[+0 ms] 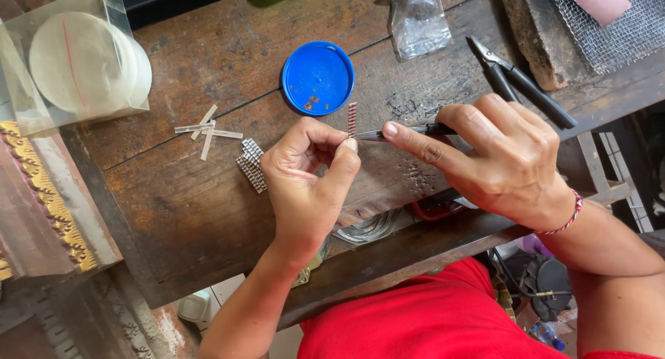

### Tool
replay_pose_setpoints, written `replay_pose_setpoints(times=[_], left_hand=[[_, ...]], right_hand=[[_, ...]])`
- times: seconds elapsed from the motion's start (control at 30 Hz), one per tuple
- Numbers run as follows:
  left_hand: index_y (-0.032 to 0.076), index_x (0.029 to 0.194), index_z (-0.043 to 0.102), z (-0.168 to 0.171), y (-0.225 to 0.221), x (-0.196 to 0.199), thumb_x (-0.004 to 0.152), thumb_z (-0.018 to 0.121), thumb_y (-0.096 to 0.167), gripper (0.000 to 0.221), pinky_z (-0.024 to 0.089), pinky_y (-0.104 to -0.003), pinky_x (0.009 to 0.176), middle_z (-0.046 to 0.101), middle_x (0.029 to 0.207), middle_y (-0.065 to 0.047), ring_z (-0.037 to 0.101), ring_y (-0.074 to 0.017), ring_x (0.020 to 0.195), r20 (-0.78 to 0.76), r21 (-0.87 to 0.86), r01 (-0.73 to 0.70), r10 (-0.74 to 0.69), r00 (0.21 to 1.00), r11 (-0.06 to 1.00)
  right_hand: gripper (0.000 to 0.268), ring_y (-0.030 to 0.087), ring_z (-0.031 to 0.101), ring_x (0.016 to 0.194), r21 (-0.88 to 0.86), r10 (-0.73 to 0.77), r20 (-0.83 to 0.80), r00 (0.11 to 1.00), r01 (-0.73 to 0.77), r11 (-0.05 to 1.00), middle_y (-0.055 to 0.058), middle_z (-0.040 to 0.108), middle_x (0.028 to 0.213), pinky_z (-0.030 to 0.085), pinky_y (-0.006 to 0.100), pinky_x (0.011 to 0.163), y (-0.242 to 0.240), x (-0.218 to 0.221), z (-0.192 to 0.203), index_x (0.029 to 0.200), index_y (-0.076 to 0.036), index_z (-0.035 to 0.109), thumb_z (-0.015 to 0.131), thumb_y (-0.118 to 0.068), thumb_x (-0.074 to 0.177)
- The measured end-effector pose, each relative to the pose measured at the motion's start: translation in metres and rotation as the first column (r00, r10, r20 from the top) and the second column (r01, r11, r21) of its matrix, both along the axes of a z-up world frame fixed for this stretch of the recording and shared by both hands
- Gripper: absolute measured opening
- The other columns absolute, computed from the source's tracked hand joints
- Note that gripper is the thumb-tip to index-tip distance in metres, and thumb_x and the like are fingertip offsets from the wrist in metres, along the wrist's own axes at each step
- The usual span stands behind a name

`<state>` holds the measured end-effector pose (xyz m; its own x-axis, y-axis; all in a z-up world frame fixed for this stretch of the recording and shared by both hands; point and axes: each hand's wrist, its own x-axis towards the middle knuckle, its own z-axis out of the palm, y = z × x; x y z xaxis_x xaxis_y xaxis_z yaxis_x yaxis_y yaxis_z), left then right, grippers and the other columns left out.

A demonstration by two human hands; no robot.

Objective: Using pliers to remove and manipulate small, intricate metal components from a larger pattern on a wooden workbench.

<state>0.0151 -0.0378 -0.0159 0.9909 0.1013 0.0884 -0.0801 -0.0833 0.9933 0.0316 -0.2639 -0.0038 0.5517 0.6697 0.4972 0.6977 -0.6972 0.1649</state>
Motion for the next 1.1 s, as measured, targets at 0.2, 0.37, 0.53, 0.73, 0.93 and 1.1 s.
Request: replay_pose_setpoints(times=[0.2,0.37,0.53,0.73,0.93,1.1], left_hand=[[0.007,0.082,0.062,0.001,-0.002,0.000,0.090,0.067,0.001,0.012,0.047,-0.022,0.062,0.060,0.071,0.001,0.053,-0.0048,0.065,0.012,0.029,-0.012,0.012,1.000,1.000],[0.007,0.083,0.062,0.003,-0.001,0.000,0.090,0.067,0.000,0.011,0.048,-0.022,0.063,0.059,0.072,0.000,0.052,-0.0061,0.065,0.009,0.040,0.010,-0.011,1.000,0.999],[0.006,0.083,0.062,0.003,0.000,0.000,0.091,0.067,0.000,0.011,0.048,-0.022,0.063,0.059,0.073,0.000,0.052,-0.0061,0.066,0.003,0.060,0.022,-0.022,1.000,0.998],[0.006,0.083,0.062,0.004,0.000,-0.001,0.091,0.067,0.000,0.011,0.048,-0.022,0.063,0.059,0.074,0.000,0.052,-0.0059,0.066,0.004,0.070,0.023,-0.024,1.000,0.997],[0.006,0.085,0.062,0.007,-0.001,-0.001,0.092,0.065,0.001,0.009,0.048,-0.023,0.064,0.059,0.075,-0.001,0.051,-0.0071,0.067,0.019,0.064,0.038,-0.039,0.999,0.997],[0.006,0.086,0.063,0.007,-0.001,-0.001,0.093,0.066,0.002,0.009,0.048,-0.022,0.065,0.060,0.076,-0.001,0.051,-0.0067,0.067,0.021,0.076,0.044,-0.046,0.999,0.996]], right_hand=[[0.047,0.019,0.043,0.066,-0.013,-0.007,-0.006,1.000,0.006,1.000,0.001,0.061,0.093,0.038,0.030,0.057,0.000,-0.001,0.001,0.143,-0.034,0.071,0.056,-0.002,0.111],[0.047,0.019,0.041,0.066,-0.042,-0.017,0.009,1.000,0.018,0.999,0.000,0.060,0.093,0.037,0.030,0.056,-0.001,-0.001,0.002,0.145,-0.035,0.070,0.055,-0.004,0.113],[0.048,0.019,0.040,0.065,-0.055,-0.012,-0.003,1.000,0.012,0.998,0.000,0.056,0.089,0.036,0.030,0.055,-0.002,-0.001,0.002,0.147,-0.034,0.069,0.053,-0.004,0.113],[0.046,0.018,0.040,0.061,0.019,0.051,-0.114,0.992,-0.049,0.999,0.001,0.054,0.086,0.037,0.031,0.055,-0.003,0.001,-0.001,0.145,-0.028,0.069,0.053,0.000,0.111],[0.051,0.016,0.042,0.056,0.103,0.093,-0.299,0.950,-0.065,0.993,0.000,0.043,0.079,0.035,0.032,0.051,-0.007,0.001,-0.007,0.145,-0.022,0.068,0.051,0.007,0.106],[0.044,0.018,0.047,0.060,0.220,0.148,-0.485,0.862,-0.043,0.975,0.000,0.047,0.081,0.035,0.032,0.051,-0.008,-0.001,-0.008,0.146,-0.018,0.064,0.056,0.002,0.108]])
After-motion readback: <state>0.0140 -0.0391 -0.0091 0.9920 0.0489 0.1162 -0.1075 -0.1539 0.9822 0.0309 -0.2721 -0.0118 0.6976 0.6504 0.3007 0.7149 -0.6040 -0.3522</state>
